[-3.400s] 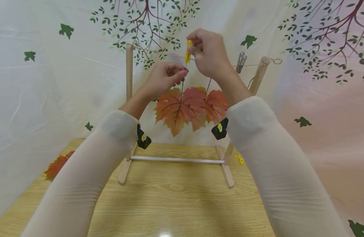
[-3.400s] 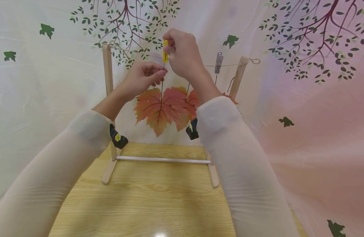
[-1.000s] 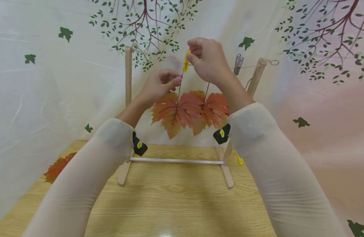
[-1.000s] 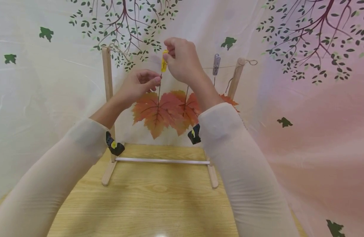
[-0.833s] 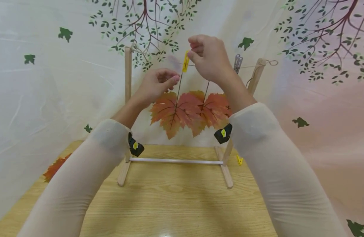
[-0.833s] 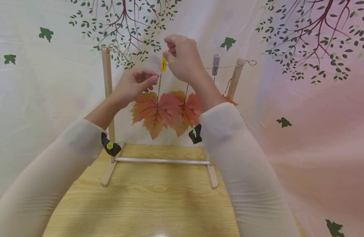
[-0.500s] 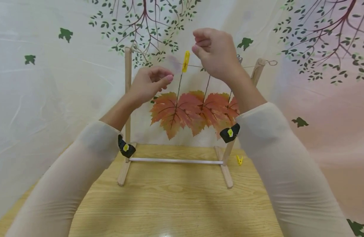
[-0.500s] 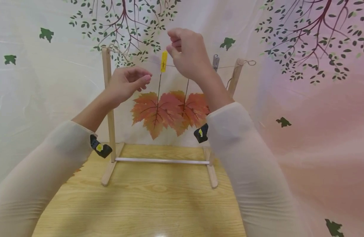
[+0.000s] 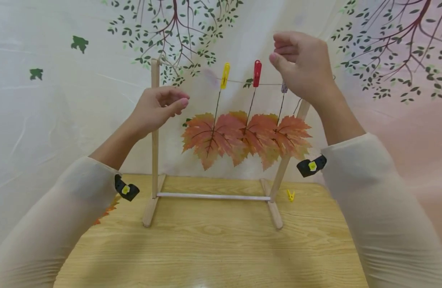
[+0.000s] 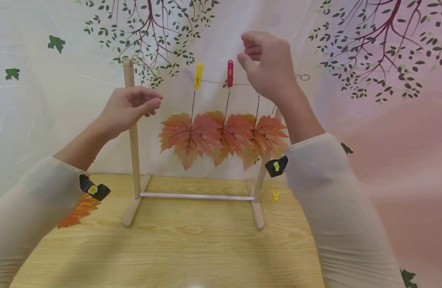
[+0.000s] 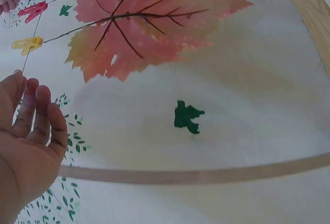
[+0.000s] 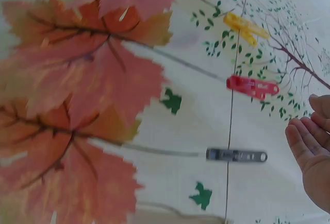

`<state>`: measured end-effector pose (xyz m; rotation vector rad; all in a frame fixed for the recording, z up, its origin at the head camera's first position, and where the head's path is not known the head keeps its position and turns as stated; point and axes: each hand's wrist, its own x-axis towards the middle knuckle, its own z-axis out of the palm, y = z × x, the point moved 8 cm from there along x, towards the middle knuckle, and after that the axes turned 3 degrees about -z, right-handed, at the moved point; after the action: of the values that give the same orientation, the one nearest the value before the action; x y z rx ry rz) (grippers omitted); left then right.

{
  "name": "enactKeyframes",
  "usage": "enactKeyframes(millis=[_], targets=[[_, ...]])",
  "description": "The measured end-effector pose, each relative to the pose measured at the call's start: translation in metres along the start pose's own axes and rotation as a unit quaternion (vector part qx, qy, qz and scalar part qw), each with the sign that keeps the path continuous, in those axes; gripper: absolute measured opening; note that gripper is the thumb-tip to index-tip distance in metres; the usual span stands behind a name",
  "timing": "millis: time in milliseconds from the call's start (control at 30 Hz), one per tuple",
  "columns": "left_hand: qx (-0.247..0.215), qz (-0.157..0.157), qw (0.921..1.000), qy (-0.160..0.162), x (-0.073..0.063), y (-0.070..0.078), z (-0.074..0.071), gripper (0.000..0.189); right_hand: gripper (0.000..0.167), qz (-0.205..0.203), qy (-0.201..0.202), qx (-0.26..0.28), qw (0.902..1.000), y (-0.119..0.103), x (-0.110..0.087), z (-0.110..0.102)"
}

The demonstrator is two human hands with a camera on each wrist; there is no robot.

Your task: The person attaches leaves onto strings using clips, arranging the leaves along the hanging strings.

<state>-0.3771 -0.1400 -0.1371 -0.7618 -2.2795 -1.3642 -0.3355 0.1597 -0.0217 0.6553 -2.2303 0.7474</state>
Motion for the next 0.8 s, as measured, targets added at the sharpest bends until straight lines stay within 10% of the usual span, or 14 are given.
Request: enactKeyframes(millis=[500, 800], targets=[[0.082, -0.042, 0.9957, 0.013, -0.048, -0.026, -0.049, 0.031, 0.039, -0.009, 0.089, -0.109, 0.99, 0.063, -0.042, -0.066], [0.164, -0.111, 0.98, -0.02, -0.095, -0.077, -0.074, 0.033, 0.043, 0.047, 0.079, -0.147, 0.9849, 0.114, -0.069, -0.08]])
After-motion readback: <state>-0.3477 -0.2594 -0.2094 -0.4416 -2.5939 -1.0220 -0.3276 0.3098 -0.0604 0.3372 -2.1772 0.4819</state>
